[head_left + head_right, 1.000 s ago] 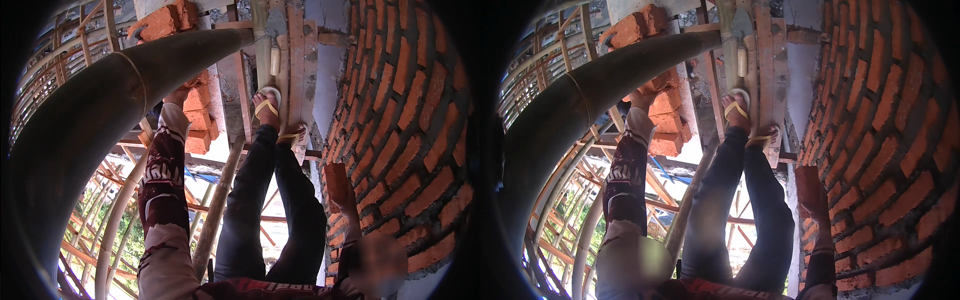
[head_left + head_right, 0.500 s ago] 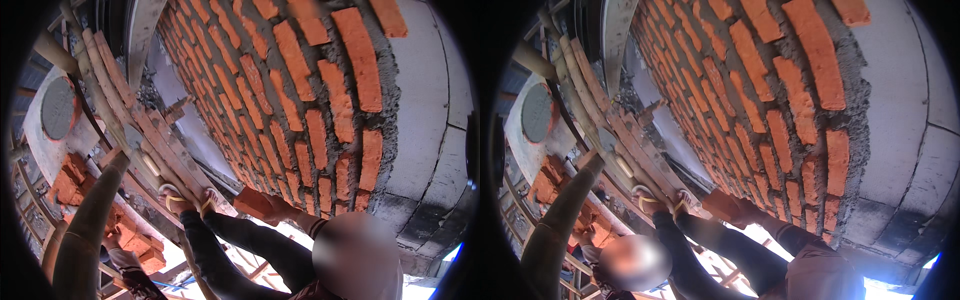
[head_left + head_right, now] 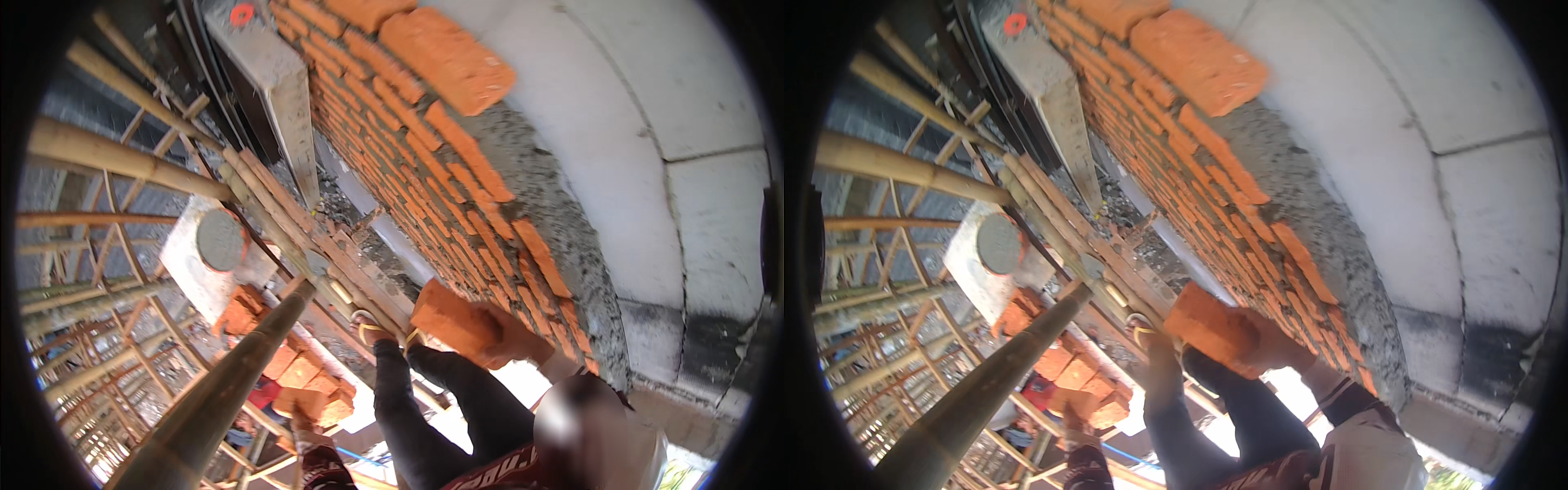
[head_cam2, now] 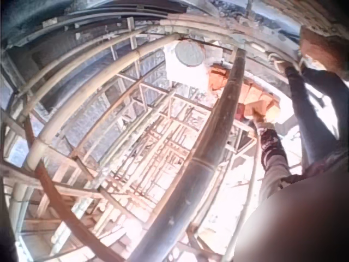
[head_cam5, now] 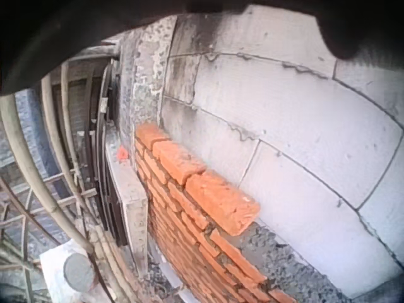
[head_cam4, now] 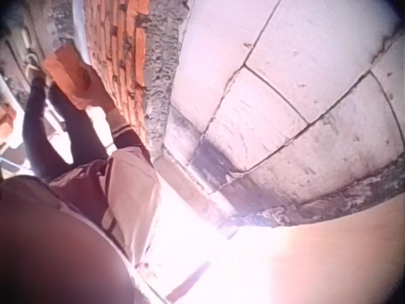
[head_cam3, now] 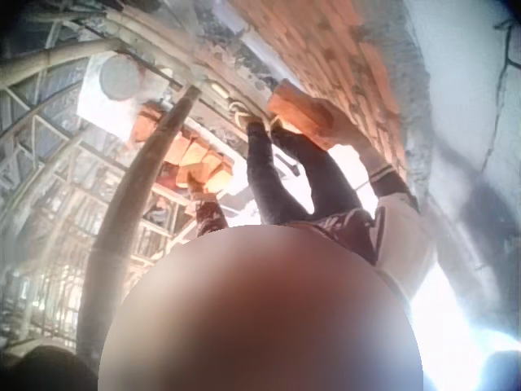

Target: The person scoops mortar from a bucket with a trowel and applies it to a brick wall under a concrete ceiling. They then place bricks onto the mortar and press them into position, repeating the process along the wall.

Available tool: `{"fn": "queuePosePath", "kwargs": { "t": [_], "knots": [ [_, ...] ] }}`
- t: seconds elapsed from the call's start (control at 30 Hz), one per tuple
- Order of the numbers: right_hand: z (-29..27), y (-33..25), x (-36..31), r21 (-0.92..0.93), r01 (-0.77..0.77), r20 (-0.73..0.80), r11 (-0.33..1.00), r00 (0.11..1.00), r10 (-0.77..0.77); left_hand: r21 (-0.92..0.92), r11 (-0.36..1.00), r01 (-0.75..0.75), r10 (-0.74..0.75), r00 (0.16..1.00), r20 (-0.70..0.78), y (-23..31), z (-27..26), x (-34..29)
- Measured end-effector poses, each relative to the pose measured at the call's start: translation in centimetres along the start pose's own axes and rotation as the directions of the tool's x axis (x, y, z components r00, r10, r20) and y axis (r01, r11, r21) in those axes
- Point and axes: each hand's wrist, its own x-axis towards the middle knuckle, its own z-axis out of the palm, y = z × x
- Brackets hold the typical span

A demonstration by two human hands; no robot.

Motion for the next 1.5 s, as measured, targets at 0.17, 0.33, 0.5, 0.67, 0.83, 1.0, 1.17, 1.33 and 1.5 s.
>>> {"fn": "queuePosePath", "kwargs": {
  "t": [0.17, 0.33, 0.5, 0.67, 0.83, 1.0, 1.17, 1.33, 1.5],
  "knots": [
    [-9.4, -8.8, -7.2, -0.147, 0.222, -0.249, 0.964, 0.935, -0.253, 0.529, 0.842, -0.102, 0.109, 0.994, 0.019, -1.3, -6.1, -12.4],
    [-16.0, -11.9, -6.3, -0.427, 0.279, -0.509, 0.860, 0.712, -0.484, 0.775, 0.628, -0.074, 0.139, 0.990, -0.019, -3.2, -13.8, -19.1],
    [-18.0, -14.0, -2.0, -0.554, -0.023, -0.600, 0.832, 0.704, -0.380, 0.971, 0.121, -0.207, 0.066, 0.977, 0.201, -2.5, -18.0, -22.2],
    [-16.7, -15.1, -0.2, -0.593, -0.203, -0.635, 0.779, 0.713, -0.298, 0.935, 0.103, -0.340, 0.119, 0.937, 0.328, 0.3, -20.5, -28.8],
    [-16.6, -16.2, 1.7, -0.648, -0.228, -0.617, 0.726, 0.716, -0.326, 0.941, 0.253, -0.225, 0.184, 0.966, 0.182, 2.4, -21.5, -34.1],
    [-17.2, -16.5, 3.6, -0.656, -0.240, -0.598, 0.715, 0.744, -0.299, 0.920, 0.376, -0.113, 0.184, 0.982, 0.045, 1.6, -22.8, -35.3],
    [-17.0, -15.5, 3.5, -0.689, -0.181, -0.573, 0.701, 0.729, -0.375, 0.894, 0.303, -0.329, 0.246, 0.934, 0.260, 2.3, -23.4, -35.9],
    [-17.5, -15.8, 3.1, -0.705, -0.183, -0.554, 0.685, 0.746, -0.370, 0.870, 0.413, -0.271, 0.418, 0.905, 0.084, 6.1, -21.7, -38.3],
    [-13.9, -16.1, 0.2, -0.725, -0.024, -0.546, 0.689, 0.630, -0.552, 0.922, 0.177, -0.345, 0.518, 0.829, 0.211, 12.3, -19.4, -36.1]
  ]
}}
